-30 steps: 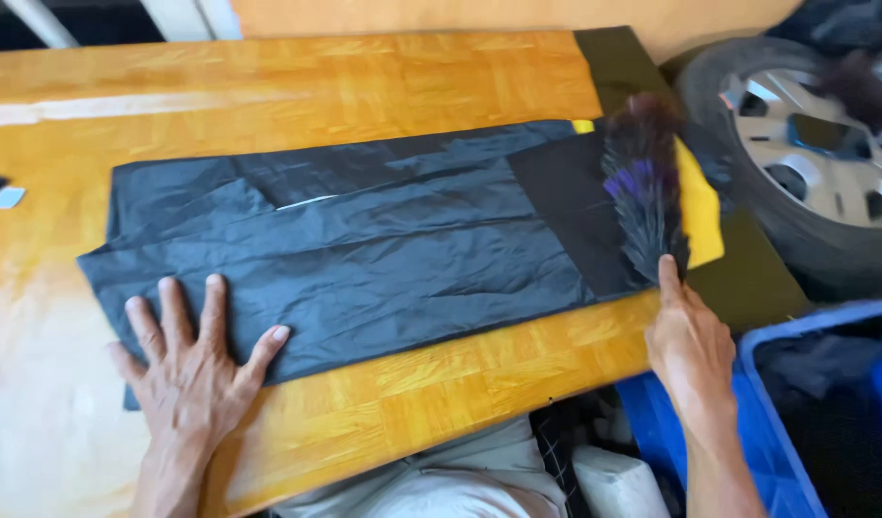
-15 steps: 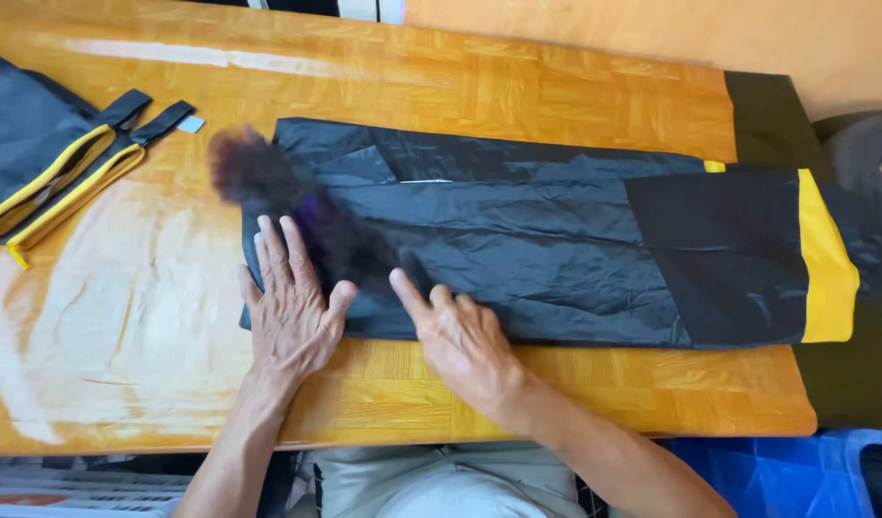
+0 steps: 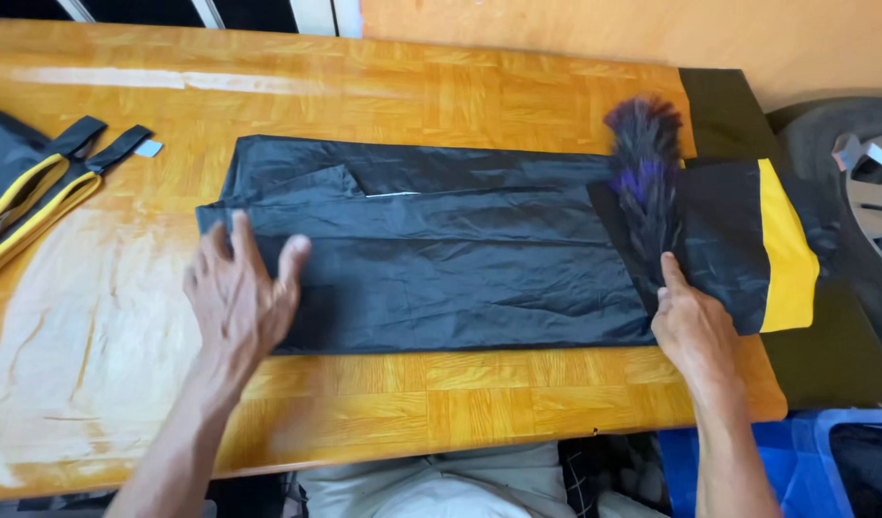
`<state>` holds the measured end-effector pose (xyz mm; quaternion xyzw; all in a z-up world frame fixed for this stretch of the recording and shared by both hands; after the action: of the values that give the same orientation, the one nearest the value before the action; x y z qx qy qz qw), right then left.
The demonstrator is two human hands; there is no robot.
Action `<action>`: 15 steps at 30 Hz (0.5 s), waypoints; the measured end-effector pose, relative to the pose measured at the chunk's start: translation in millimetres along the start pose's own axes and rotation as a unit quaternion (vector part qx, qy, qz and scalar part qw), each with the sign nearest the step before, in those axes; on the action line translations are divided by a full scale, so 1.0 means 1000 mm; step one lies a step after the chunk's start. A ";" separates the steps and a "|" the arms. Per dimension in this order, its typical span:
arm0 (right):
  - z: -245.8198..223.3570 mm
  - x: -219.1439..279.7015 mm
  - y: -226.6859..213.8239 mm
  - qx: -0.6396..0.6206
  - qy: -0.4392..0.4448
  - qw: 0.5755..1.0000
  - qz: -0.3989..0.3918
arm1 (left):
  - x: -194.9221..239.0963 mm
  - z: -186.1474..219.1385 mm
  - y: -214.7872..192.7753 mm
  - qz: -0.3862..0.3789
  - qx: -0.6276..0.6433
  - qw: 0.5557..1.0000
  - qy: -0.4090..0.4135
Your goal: The person folds a large piece of black fabric with yellow edges on a wooden table. They smooth the fabric with their hands, fold it lengthwise multiple times, and then roll it into a compact bundle.
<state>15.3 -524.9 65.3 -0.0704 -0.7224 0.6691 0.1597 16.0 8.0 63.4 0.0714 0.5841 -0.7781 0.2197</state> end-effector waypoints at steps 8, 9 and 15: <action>-0.017 0.017 0.001 0.042 -0.001 0.998 0.044 | -0.173 -0.069 0.073 -0.084 0.091 0.983 -0.137; -0.012 0.013 0.004 0.034 -0.012 0.997 0.071 | -0.183 -0.075 0.082 -0.113 0.122 0.968 -0.189; -0.020 0.016 -0.002 0.047 0.002 0.998 0.042 | -0.179 -0.073 0.091 -0.091 0.334 0.881 -0.323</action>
<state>7.0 -501.2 70.2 -0.0950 -0.6865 0.7080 0.1358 203.6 102.7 26.7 -0.1678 0.1902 -0.9236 0.2875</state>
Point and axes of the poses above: each hand's wrist, its own x-axis away from the middle knuckle, its own y-axis out of the palm, z = x × y, the point moved 6 cm from there along -x, towards the middle knuckle
